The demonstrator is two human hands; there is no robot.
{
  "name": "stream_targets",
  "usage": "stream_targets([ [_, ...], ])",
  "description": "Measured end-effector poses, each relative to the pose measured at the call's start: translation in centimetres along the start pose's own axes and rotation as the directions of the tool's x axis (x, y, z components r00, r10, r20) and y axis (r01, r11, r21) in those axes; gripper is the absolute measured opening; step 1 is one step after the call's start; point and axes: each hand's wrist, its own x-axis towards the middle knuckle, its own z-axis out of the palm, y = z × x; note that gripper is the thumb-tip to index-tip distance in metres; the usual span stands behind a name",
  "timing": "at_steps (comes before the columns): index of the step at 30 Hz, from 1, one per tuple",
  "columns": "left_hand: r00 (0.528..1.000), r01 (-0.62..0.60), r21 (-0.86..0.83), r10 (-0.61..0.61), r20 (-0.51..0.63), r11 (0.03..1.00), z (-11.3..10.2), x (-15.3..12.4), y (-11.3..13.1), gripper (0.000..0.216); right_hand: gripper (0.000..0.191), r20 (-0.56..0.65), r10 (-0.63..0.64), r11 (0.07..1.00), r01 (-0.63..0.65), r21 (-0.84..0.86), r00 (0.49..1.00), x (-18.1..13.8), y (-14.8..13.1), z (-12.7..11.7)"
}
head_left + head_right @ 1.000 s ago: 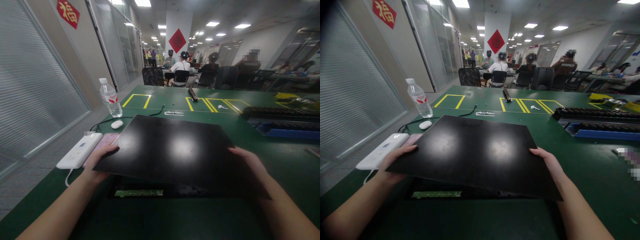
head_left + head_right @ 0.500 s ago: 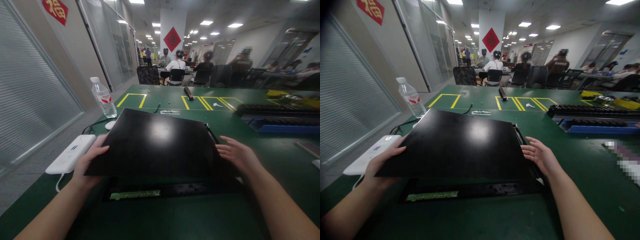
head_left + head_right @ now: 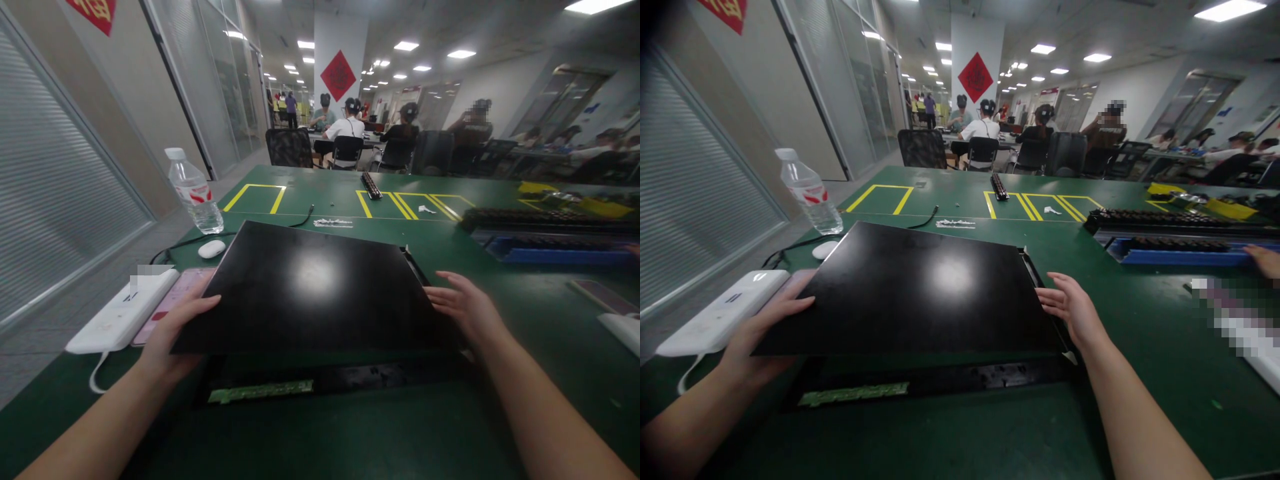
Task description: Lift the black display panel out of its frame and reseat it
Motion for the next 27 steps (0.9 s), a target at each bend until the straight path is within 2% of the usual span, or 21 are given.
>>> stream_targets([
  [8,0.998,-0.059,0.002,0.059,0.032,0.998,0.1,0.0,-0.1,0.063,0.039,-0.017,-0.132,0.99,0.131,-0.061,0.991,0.0,0.2,-0.4],
  [13,0.995,-0.086,-0.007,0.086,0.041,0.996,0.3,0.0,-0.2,0.054,0.041,-0.041,-0.147,0.986,0.143,-0.09,0.988,0.4,0.3,-0.5],
  [19,0.999,-0.003,0.038,0.002,0.039,0.999,0.1,0.0,-0.4,0.063,0.039,-0.096,-0.193,0.968,0.174,-0.179,0.977,1.0,0.7,-0.7],
  [27,0.998,0.001,0.106,-0.008,0.065,0.994,0.7,-0.4,-0.4,0.07,0.031,-0.103,-0.227,0.948,0.196,-0.25,0.968,1.1,0.6,-0.7],
])
